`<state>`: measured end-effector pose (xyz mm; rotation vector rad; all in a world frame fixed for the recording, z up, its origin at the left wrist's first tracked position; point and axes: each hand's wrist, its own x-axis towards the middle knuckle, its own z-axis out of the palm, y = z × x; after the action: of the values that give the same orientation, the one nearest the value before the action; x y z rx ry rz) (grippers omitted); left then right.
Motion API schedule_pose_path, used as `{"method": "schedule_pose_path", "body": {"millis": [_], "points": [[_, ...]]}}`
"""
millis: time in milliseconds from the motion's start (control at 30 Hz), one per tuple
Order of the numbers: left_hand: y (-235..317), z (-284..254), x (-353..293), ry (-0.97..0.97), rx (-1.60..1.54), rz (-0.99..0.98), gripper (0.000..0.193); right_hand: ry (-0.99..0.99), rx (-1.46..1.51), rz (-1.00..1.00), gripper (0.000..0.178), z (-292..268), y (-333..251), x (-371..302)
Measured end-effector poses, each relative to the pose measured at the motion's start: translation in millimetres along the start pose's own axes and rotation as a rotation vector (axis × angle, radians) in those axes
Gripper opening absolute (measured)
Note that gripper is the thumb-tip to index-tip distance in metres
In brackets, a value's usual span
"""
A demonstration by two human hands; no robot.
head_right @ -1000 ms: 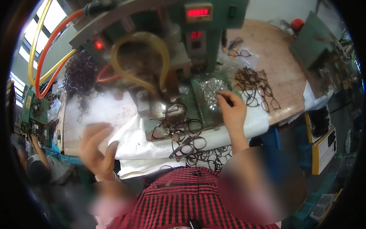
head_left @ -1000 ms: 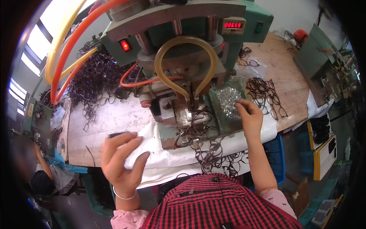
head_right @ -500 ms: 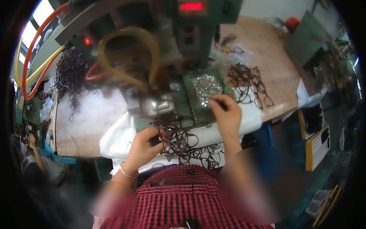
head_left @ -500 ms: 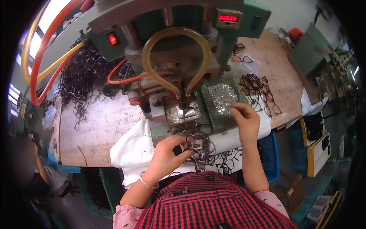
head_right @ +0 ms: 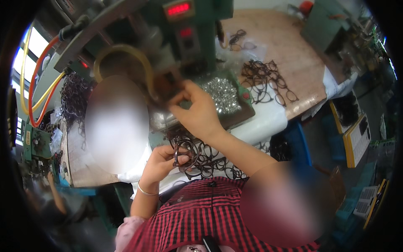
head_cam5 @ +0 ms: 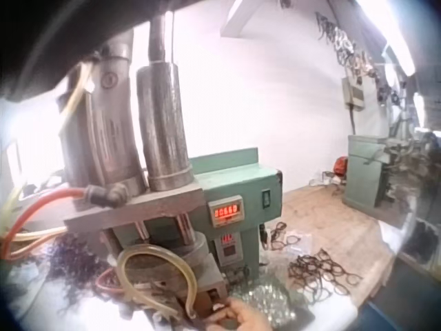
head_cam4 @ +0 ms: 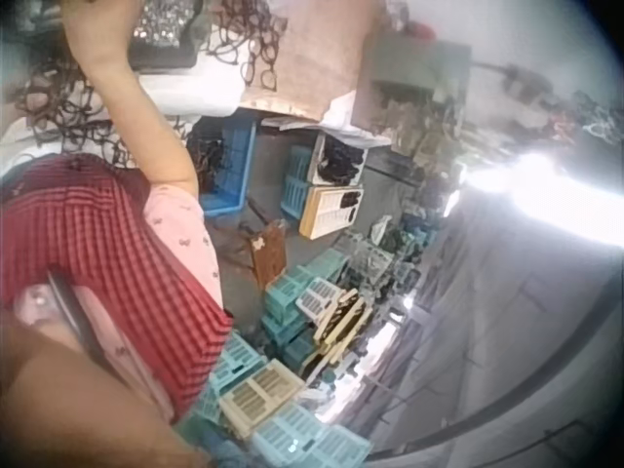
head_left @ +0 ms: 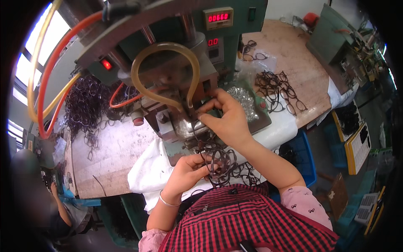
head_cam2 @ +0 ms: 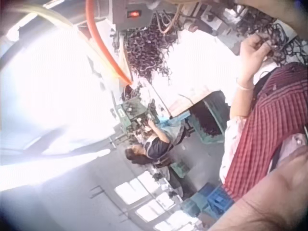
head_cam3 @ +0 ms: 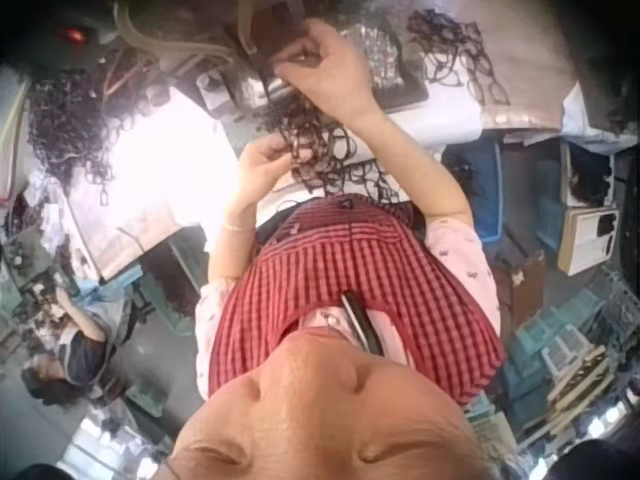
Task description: The person repeatedly picks up eyeglass frames and small metal components, places them into a press machine, and removes the assembled units. The person handles the frames and components by hand and places finished items on the work surface.
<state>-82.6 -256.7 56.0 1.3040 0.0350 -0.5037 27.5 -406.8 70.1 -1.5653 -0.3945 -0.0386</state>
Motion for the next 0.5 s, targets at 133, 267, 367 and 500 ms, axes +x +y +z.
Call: {"method": "schedule_pose_path", "body": {"millis": [133,267,367,500], "points": [[11,-16,-6,-0.309,0.267,-0.009,0.010,-0.028,0.216,0.034,0.053,10,-5,-2],[-19,-36,-36,-0.721,-0.607,-0.075,0.013,0.014,0.327,0.126,0.055,24,-13,-6],[-28,-21,-60,-0.408,-0.821,0.116,0.019,0.019,0.234,0.122,0.057,23,-17,-8],[-11,-37,-53,-0.082,-0.375,0.549,0.034,0.026,0.214,0.073,0.058,20,-15,-10]]}}
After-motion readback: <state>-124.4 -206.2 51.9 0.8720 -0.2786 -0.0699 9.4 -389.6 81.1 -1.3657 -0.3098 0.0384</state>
